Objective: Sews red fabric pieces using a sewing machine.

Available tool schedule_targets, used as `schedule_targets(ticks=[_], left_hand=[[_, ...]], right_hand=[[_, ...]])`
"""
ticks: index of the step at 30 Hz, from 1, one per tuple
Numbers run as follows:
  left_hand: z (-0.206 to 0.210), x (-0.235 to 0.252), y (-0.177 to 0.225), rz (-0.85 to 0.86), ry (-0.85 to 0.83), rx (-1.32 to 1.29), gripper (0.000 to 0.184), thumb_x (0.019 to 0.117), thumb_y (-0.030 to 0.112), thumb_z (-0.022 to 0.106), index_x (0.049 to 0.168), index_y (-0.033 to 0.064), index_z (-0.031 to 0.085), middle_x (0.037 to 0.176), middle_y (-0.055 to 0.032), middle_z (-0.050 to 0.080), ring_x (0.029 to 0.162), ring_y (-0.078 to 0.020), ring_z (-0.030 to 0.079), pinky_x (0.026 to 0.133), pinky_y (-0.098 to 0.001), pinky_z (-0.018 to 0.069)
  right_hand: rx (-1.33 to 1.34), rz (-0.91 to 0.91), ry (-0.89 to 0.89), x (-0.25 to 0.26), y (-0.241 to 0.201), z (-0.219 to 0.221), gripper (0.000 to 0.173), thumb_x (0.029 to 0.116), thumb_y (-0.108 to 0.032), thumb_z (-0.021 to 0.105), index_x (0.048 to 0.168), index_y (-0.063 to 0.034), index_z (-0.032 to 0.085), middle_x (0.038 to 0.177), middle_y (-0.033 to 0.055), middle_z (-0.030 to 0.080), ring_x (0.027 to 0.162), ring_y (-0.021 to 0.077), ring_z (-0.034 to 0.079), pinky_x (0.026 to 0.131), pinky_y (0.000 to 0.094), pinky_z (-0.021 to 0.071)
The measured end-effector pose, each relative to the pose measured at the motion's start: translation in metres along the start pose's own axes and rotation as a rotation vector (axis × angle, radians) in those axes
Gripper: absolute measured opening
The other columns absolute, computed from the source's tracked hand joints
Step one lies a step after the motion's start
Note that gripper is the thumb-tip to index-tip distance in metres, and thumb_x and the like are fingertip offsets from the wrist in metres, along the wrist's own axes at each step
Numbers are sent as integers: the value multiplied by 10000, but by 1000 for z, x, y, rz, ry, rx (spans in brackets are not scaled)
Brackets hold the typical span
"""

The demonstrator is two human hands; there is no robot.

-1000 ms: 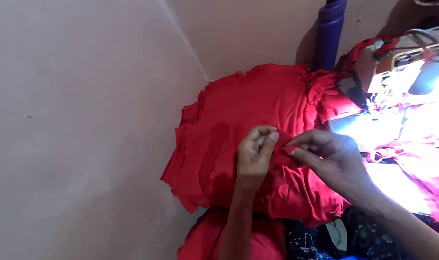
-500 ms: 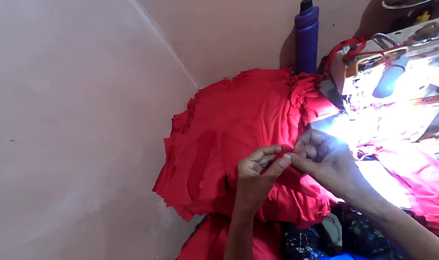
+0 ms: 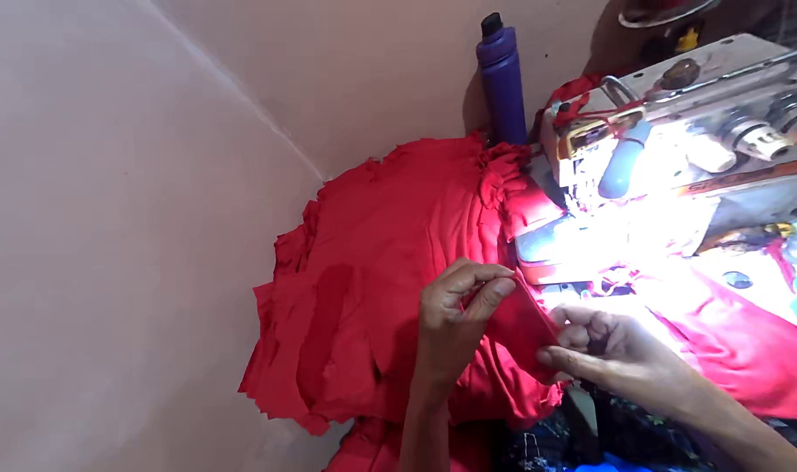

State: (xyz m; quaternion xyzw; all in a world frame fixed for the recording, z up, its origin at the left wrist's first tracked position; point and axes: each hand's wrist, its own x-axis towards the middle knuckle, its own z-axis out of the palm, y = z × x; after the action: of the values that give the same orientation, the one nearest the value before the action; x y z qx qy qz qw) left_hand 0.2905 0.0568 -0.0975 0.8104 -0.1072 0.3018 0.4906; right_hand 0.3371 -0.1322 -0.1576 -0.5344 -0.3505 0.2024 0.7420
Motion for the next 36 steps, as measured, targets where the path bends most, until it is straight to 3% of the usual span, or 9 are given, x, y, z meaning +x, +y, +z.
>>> schedule_targets(ticks=[3, 6, 9, 12, 15, 17, 22, 30, 36], left_hand=[[22, 15, -3, -1, 23, 37, 57, 879, -49, 662, 871, -27, 714, 822, 20, 621, 752, 31, 588, 711, -124, 512], [35, 27, -14, 126, -143, -2, 70, 900, 5, 685, 905, -8, 753, 849, 1, 659, 805, -7, 613, 734, -147, 523], [42, 30, -1, 220, -378, 11, 115, 928, 71, 697, 895, -15, 765, 859, -26, 731, 851, -2, 667, 803, -161, 540], [48, 33, -8, 156, -378, -4, 87, 902, 42, 706, 853, -7, 758, 831, -31, 719, 819, -13, 661, 772, -174, 543], [48, 38, -21, 9, -252, -18, 72, 899, 15, 679, 878, 11, 748, 849, 5, 684, 818, -10, 633, 757, -174, 542], [47, 38, -31, -33, -193, -81, 84, 923, 8, 656, 928, 8, 740, 875, 8, 686, 834, -19, 647, 769, -190, 562], [48, 32, -41, -133, -81, -193, 87, 933, -24, 660, 952, 19, 734, 884, 19, 720, 814, -19, 670, 772, -193, 572], [51, 36, -50, -209, -101, -237, 133, 960, -42, 616, 1012, 0, 731, 916, 11, 728, 843, -15, 672, 794, -193, 562], [70, 49, -61, -135, -100, -47, 86, 908, -29, 695, 969, -15, 754, 906, -44, 740, 823, -34, 681, 780, -205, 567]], right_hand=[[24, -33, 136, -4, 9, -8, 244, 869, -4, 690, 1065, -116, 597, 759, -123, 725, 664, 19, 713, 642, 191, 615], [-168, -30, 267, -4, 16, -21, 315, 858, -104, 741, 1131, -69, 588, 805, -117, 709, 669, -17, 687, 634, 164, 598], [-466, -154, 276, -7, 22, -38, 486, 849, -401, 770, 1184, -61, 676, 1057, -64, 687, 957, -74, 619, 839, 144, 530], [-315, -215, 193, -5, 18, -42, 431, 860, -424, 790, 1186, -158, 698, 1113, -141, 690, 1069, -84, 608, 933, 150, 523], [-88, -185, 245, 3, 18, -31, 165, 871, -157, 772, 1029, -130, 737, 962, -123, 746, 905, -32, 695, 817, 165, 593], [-34, -74, 308, 4, 19, -26, 126, 872, -85, 734, 997, -104, 732, 888, -105, 748, 819, -27, 701, 762, 153, 592], [20, 18, 311, 1, 23, -24, 84, 889, -85, 716, 970, -107, 709, 819, -92, 734, 732, -14, 691, 698, 156, 586], [-12, 37, 307, 0, 25, -29, 92, 941, -80, 648, 896, -120, 717, 741, -110, 712, 678, -32, 667, 652, 143, 563], [-39, 124, 398, 1, 32, -35, 73, 946, -82, 622, 911, -128, 667, 699, -123, 682, 626, -23, 651, 610, 149, 554]])
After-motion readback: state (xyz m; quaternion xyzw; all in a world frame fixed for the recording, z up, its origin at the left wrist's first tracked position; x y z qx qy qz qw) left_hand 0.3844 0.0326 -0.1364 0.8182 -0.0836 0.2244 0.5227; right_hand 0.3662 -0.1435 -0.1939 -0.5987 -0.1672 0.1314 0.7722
